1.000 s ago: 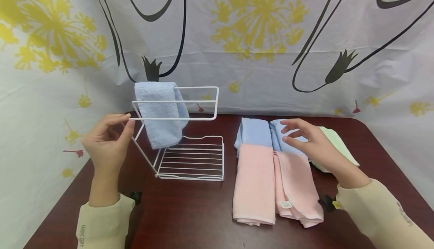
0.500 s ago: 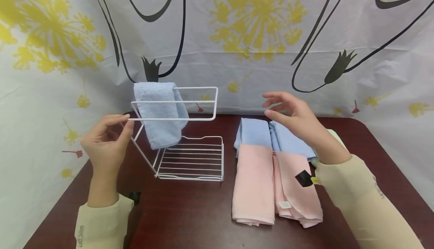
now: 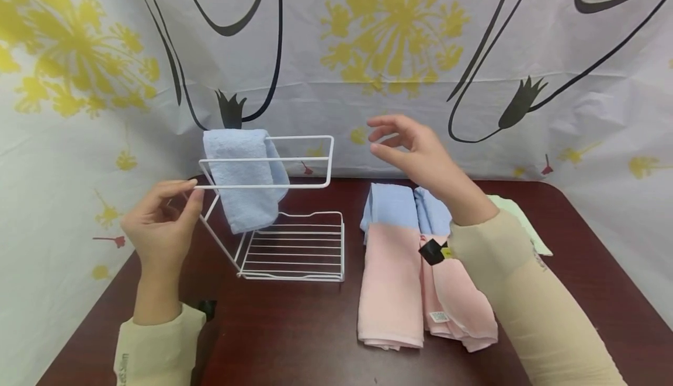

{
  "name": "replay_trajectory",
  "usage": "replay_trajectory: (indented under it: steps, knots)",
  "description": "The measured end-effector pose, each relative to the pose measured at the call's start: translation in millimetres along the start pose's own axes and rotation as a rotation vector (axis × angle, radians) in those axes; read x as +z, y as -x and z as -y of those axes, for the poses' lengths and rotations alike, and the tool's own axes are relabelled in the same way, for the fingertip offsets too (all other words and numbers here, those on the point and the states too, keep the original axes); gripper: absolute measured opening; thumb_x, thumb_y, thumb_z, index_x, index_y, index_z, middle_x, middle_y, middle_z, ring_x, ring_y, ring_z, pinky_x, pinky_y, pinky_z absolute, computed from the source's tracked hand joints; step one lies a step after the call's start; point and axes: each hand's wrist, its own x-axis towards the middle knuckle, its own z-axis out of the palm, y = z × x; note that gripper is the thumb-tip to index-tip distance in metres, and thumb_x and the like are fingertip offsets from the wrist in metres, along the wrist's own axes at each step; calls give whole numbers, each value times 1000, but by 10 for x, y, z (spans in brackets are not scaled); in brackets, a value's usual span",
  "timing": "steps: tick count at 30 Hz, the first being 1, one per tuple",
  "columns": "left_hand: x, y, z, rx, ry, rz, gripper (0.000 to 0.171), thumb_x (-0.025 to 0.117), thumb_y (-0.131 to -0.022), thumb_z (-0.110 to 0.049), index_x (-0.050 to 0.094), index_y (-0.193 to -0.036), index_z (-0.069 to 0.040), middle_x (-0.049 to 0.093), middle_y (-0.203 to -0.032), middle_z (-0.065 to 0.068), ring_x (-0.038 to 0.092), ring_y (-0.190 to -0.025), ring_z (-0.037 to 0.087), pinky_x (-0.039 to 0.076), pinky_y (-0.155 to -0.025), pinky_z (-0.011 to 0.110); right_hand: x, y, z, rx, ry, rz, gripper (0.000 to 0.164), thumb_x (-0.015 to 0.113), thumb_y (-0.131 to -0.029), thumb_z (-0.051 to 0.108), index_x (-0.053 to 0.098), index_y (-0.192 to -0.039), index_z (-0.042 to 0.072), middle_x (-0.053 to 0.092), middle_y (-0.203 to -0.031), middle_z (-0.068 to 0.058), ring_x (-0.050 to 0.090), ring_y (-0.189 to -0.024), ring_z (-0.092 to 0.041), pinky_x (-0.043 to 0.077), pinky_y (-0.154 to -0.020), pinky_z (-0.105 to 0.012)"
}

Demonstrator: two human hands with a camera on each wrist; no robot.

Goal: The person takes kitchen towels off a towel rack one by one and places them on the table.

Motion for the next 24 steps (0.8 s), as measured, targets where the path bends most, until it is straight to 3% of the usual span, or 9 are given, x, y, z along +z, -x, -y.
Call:
replay_trajectory:
  steps: [10,24]
  knots:
    - [7,3,-10,-1,-5,-8,15,75,-75,8,77,-89,5,75,-86,-6,58,-68,1,35,-51,10,260,-345,267,-98,54,48,43,65,-95,18,57,-137,15,61,-125,-12,62,-114,-27,49,-94,-43]
    - [-8,-9,-21,1,-24,12,16,75,-77,7,78,-92,4,75,-86,-3,56,-67,3,34,-51,12,651,-741,545,-225,161,193,45,70,-93,19,57,-135,12,60,-127,-7,59,-114,-22,46,-99,-39]
